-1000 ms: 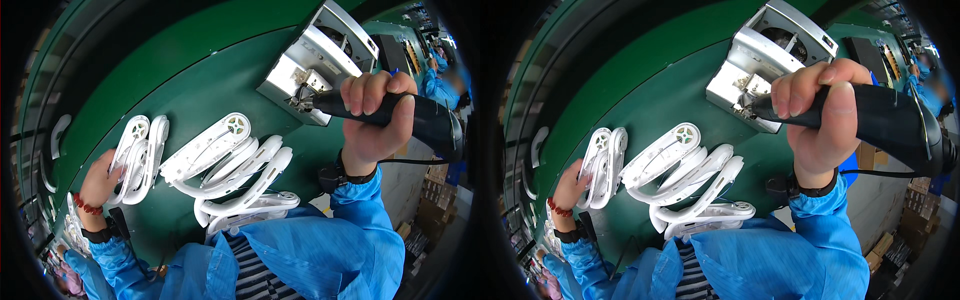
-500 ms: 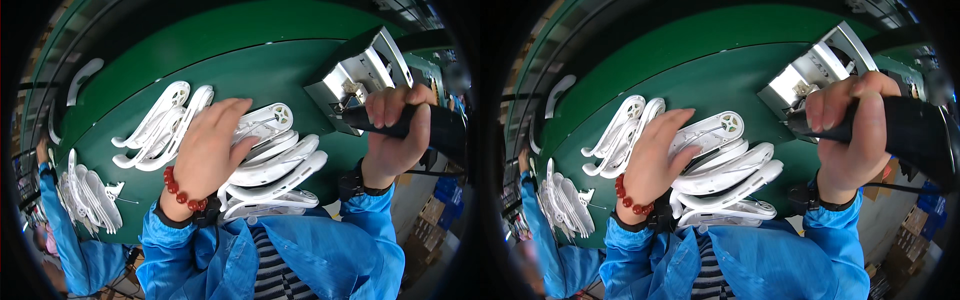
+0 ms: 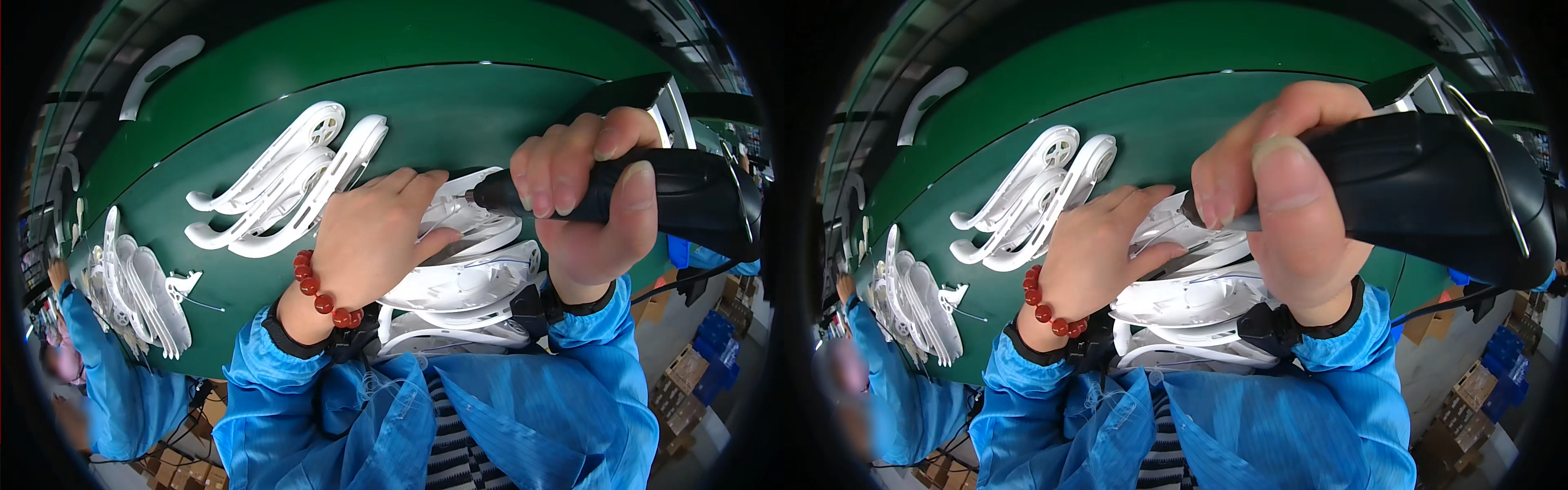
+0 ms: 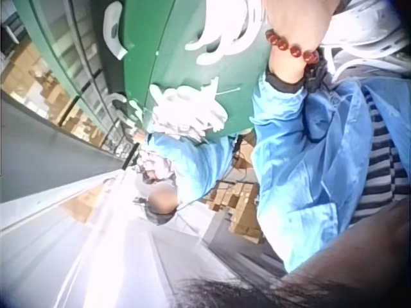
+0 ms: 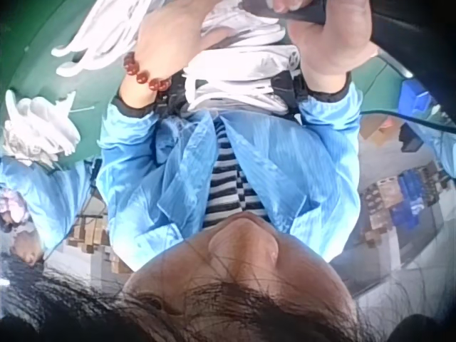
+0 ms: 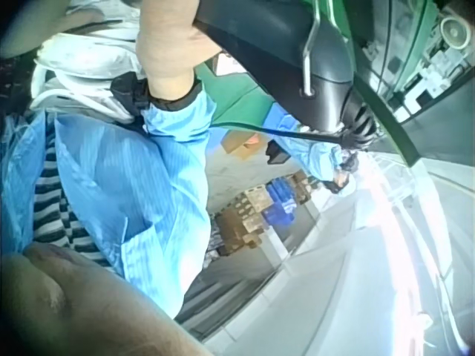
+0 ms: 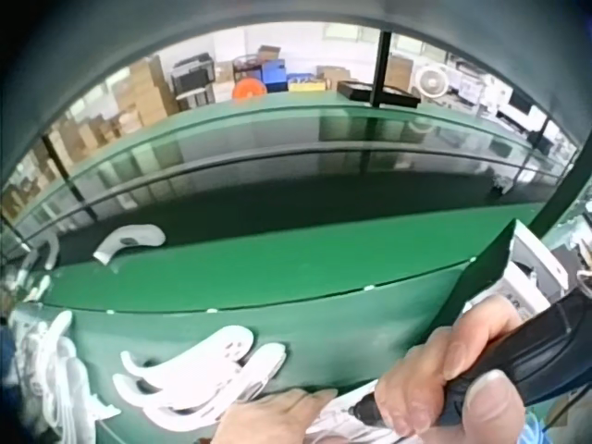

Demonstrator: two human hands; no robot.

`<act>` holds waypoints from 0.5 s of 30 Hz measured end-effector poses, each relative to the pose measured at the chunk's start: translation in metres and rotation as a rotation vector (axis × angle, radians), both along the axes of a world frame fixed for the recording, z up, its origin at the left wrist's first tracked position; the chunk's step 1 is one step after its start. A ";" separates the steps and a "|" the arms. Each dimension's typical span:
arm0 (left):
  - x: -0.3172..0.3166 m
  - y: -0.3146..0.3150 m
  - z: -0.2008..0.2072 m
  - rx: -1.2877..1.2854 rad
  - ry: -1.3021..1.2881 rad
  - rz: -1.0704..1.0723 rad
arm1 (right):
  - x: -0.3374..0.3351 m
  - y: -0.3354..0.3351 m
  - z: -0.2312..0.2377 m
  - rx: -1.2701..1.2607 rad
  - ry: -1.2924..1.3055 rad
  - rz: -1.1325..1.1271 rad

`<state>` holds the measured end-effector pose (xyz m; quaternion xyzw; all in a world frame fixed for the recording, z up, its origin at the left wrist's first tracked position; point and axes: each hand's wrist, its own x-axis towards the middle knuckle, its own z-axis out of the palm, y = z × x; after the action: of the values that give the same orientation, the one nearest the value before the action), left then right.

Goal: The person is using an electric screwdriver to assemble small white plastic electronic components on a factory assembly line.

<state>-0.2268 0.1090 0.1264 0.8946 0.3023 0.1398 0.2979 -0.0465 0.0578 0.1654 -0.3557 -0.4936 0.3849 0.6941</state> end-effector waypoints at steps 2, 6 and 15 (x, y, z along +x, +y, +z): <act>-0.001 0.001 -0.001 -0.001 0.007 -0.001 | -0.002 0.001 -0.002 -0.024 -0.023 -0.012; -0.002 0.002 -0.002 -0.041 -0.016 -0.006 | -0.004 0.002 -0.003 -0.063 -0.022 -0.024; -0.003 0.002 -0.004 -0.025 -0.021 -0.013 | -0.005 0.002 -0.009 -0.002 -0.011 0.029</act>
<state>-0.2302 0.1108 0.1227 0.8912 0.2949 0.1435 0.3134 -0.0517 0.0600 0.1568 -0.3514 -0.5022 0.3937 0.6851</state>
